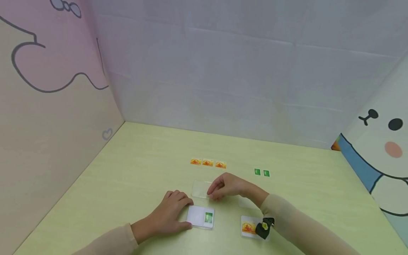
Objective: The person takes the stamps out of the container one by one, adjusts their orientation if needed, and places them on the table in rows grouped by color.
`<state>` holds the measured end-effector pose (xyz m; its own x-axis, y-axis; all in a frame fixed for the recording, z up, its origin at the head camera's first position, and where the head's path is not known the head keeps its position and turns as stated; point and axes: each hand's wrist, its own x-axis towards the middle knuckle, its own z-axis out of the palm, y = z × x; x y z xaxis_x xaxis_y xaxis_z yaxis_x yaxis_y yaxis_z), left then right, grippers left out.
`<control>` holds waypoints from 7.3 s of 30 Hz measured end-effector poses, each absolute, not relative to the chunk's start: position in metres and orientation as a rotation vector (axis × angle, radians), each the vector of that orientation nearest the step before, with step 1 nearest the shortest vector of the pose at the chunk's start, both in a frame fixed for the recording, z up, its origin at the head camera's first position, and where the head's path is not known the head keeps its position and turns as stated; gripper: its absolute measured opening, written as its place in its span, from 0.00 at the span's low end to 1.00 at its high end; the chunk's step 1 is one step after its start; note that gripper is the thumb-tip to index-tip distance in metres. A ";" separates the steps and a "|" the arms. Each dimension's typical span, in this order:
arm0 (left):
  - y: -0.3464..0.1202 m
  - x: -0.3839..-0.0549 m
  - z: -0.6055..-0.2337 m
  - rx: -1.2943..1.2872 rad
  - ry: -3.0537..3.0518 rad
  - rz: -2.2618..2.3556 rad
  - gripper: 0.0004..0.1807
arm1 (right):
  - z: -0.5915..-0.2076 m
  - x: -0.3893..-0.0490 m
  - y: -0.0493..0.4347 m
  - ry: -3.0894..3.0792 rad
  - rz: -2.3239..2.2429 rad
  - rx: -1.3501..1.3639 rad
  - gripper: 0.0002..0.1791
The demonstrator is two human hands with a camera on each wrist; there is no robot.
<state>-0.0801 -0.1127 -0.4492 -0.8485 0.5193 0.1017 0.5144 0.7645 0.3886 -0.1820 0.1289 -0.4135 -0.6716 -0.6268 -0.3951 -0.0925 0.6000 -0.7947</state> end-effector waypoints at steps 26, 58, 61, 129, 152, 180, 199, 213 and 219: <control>-0.112 -0.080 -0.451 0.863 2.954 0.636 0.25 | -0.416 -0.166 0.131 2.111 -1.002 -0.562 0.07; -0.113 -0.083 -0.449 0.853 2.933 0.634 0.27 | -0.416 -0.153 0.131 2.180 -0.986 -0.568 0.08; -0.113 -0.082 -0.449 0.866 2.948 0.633 0.26 | -0.415 -0.150 0.130 2.231 -0.958 -0.603 0.09; -0.112 -0.082 -0.448 0.876 2.941 0.647 0.26 | -0.416 -0.123 0.117 2.530 -0.816 -0.768 0.09; -0.114 -0.084 -0.450 0.861 2.925 0.662 0.26 | -0.419 -0.134 0.119 2.481 -0.884 -0.708 0.06; -0.113 -0.084 -0.449 0.873 2.928 0.642 0.27 | -0.418 -0.149 0.125 2.215 -0.993 -0.434 0.06; -0.113 -0.084 -0.450 0.876 2.943 0.640 0.26 | -0.415 -0.155 0.122 2.137 -0.960 -0.354 0.05; -0.113 -0.083 -0.450 0.875 2.931 0.637 0.26 | -0.414 -0.158 0.123 2.114 -0.933 -0.361 0.04; -0.113 -0.084 -0.449 0.878 2.936 0.632 0.26 | -0.414 -0.159 0.123 2.114 -0.938 -0.357 0.04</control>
